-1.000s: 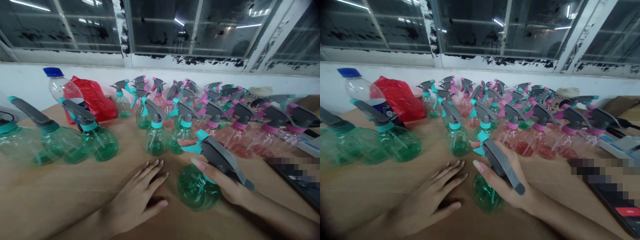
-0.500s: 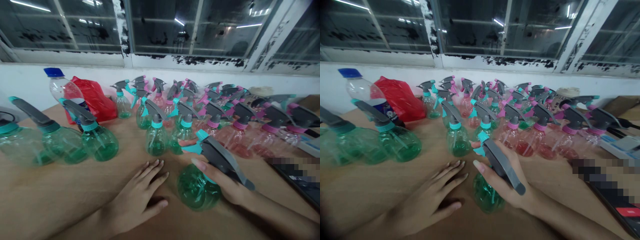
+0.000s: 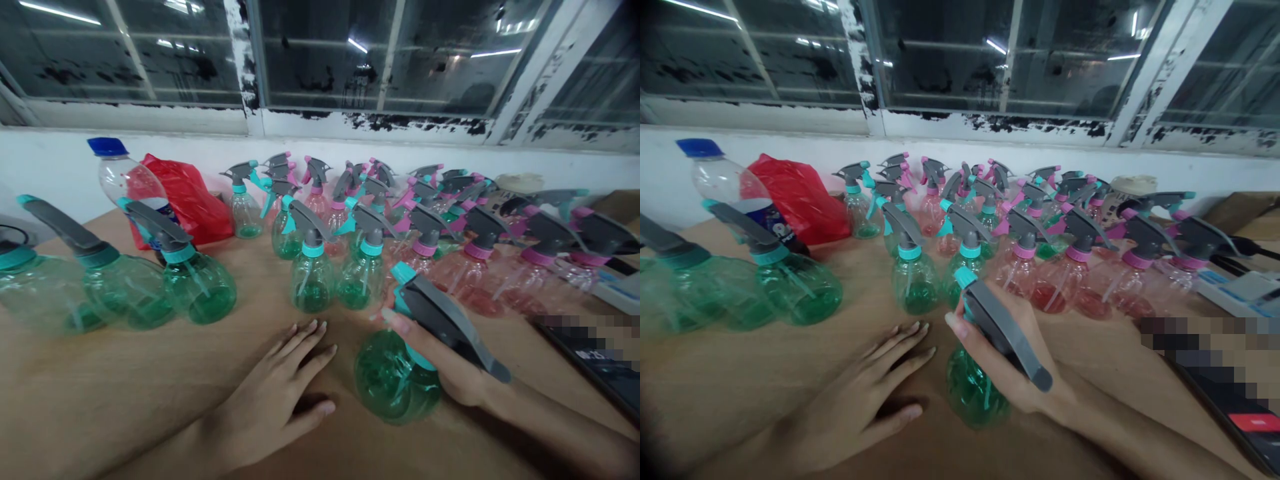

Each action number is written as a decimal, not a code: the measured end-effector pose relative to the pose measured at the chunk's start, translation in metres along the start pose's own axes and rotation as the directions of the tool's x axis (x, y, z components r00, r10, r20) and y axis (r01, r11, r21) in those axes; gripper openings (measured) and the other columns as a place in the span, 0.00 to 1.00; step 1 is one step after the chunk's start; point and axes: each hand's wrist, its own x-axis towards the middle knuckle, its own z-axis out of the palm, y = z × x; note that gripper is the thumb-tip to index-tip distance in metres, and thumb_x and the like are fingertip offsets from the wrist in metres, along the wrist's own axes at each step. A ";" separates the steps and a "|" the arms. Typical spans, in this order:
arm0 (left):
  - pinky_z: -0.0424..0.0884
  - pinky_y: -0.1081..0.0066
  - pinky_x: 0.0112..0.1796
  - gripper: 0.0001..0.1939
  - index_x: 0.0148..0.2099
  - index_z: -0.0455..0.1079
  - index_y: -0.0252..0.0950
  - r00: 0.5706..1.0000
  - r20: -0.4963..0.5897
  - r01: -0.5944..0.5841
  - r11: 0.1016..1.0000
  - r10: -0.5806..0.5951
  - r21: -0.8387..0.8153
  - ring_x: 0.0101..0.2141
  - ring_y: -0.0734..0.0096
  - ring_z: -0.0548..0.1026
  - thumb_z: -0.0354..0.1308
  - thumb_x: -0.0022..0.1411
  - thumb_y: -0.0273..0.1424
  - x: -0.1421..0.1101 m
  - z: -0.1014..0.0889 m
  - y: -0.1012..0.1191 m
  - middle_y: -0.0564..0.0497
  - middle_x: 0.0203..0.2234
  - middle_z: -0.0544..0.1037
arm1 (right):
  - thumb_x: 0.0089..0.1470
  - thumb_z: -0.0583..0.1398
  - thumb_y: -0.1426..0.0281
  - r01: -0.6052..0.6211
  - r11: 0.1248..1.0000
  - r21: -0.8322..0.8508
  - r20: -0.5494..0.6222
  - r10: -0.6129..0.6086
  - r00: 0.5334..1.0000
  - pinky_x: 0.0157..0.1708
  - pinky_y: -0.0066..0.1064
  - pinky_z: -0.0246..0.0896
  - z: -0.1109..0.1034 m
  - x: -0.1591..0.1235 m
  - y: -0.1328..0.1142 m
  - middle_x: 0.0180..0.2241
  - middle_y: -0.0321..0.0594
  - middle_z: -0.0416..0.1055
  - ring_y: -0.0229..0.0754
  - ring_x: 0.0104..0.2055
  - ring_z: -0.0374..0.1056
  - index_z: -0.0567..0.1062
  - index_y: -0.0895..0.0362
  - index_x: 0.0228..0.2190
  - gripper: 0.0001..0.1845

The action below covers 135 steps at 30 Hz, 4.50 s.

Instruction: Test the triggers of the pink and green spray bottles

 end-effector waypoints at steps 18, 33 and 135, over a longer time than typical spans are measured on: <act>0.53 0.53 0.58 0.28 0.65 0.54 0.38 1.000 0.003 -0.002 1.000 0.002 0.001 0.62 0.54 0.51 0.49 0.68 0.45 0.001 -0.002 0.002 0.45 0.64 0.50 | 0.55 0.59 0.64 0.022 0.978 0.208 0.008 -0.025 1.000 0.47 0.39 0.67 0.004 -0.001 0.003 0.44 0.38 0.73 0.45 0.45 0.70 0.71 0.50 0.43 0.13; 0.57 0.56 0.57 0.22 0.62 0.55 0.42 0.994 -0.015 0.103 0.961 -0.110 -0.256 0.59 0.60 0.59 0.48 0.70 0.42 0.003 -0.021 0.004 0.49 0.60 0.61 | 0.55 0.59 0.61 0.067 0.970 0.233 -0.001 -0.069 0.998 0.41 0.36 0.65 0.019 0.007 0.007 0.38 0.36 0.73 0.42 0.37 0.70 0.71 0.50 0.43 0.13; 0.63 0.52 0.50 0.34 0.62 0.49 0.38 0.904 -0.248 0.197 0.855 -0.347 -0.479 0.54 0.51 0.64 0.60 0.59 0.40 0.044 -0.008 0.062 0.41 0.53 0.64 | 0.48 0.63 0.66 -0.137 0.960 0.245 -0.127 0.172 0.977 0.32 0.33 0.68 -0.015 -0.039 0.025 0.28 0.38 0.78 0.41 0.30 0.73 0.77 0.55 0.26 0.05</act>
